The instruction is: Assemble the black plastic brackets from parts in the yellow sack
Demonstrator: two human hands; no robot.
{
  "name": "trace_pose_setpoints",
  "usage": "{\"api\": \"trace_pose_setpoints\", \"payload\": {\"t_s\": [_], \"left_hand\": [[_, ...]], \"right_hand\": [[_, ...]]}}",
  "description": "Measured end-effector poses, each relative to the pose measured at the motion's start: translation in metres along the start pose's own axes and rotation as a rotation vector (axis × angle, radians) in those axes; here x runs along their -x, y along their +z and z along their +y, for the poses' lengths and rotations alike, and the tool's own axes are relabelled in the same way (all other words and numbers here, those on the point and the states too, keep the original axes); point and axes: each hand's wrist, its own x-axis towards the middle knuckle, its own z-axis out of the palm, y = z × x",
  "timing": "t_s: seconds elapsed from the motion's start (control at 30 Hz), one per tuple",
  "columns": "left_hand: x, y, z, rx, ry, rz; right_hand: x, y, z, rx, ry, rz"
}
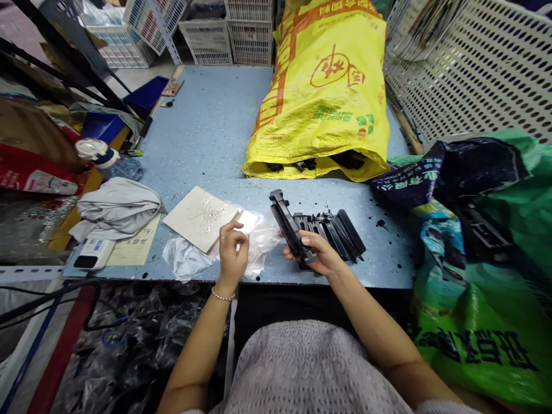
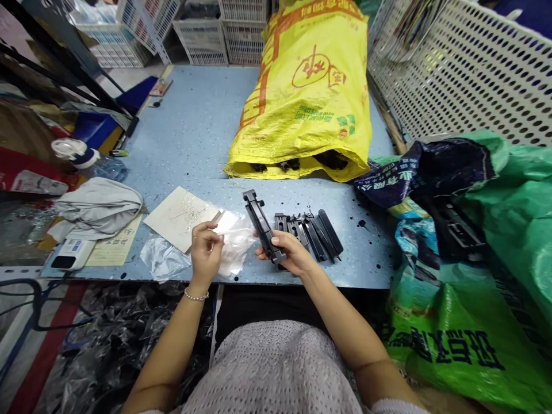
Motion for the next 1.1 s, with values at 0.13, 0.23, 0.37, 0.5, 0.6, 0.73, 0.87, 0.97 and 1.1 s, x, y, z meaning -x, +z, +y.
{"api": "trace_pose_setpoints", "payload": {"t_s": [0.13,0.23,0.37,0.5,0.6,0.73,0.87,0.97,1.1], "left_hand": [[-0.002,-0.003,-0.002,-0.518,0.333,-0.194],[-0.003,0.003,0.0,-0.56,0.344,-0.217],[0.0,0.01,0.008,-0.384,0.203,-0.254],[0.015,0.013,0.017,-0.327,0.191,-0.318],[0.031,0.017,0.026,-0.292,0.309,-0.537],[0.051,-0.003,0.048,-0.189,0.299,-0.614],[0.084,-0.077,0.075,-0.194,0.02,-0.539],[0.115,-0.152,0.062,-0.287,-0.397,-0.414],[0.146,-0.259,-0.021,-0.46,-0.889,-0.118]], "right_hand": [[0.007,0.003,-0.006,0.014,-0.043,0.057],[0.025,0.011,-0.002,-0.048,0.006,-0.024],[0.04,0.016,0.018,-0.311,0.375,-0.216],[0.023,0.016,0.028,-0.188,0.323,-0.09],[0.006,0.027,0.026,0.236,0.073,0.1],[0.008,0.054,0.018,0.641,-0.143,-0.003],[0.028,0.064,0.005,0.836,-0.074,-0.535],[0.038,0.046,-0.012,1.062,-0.165,-0.442],[0.03,-0.002,-0.041,1.408,-0.334,-0.018]]}}
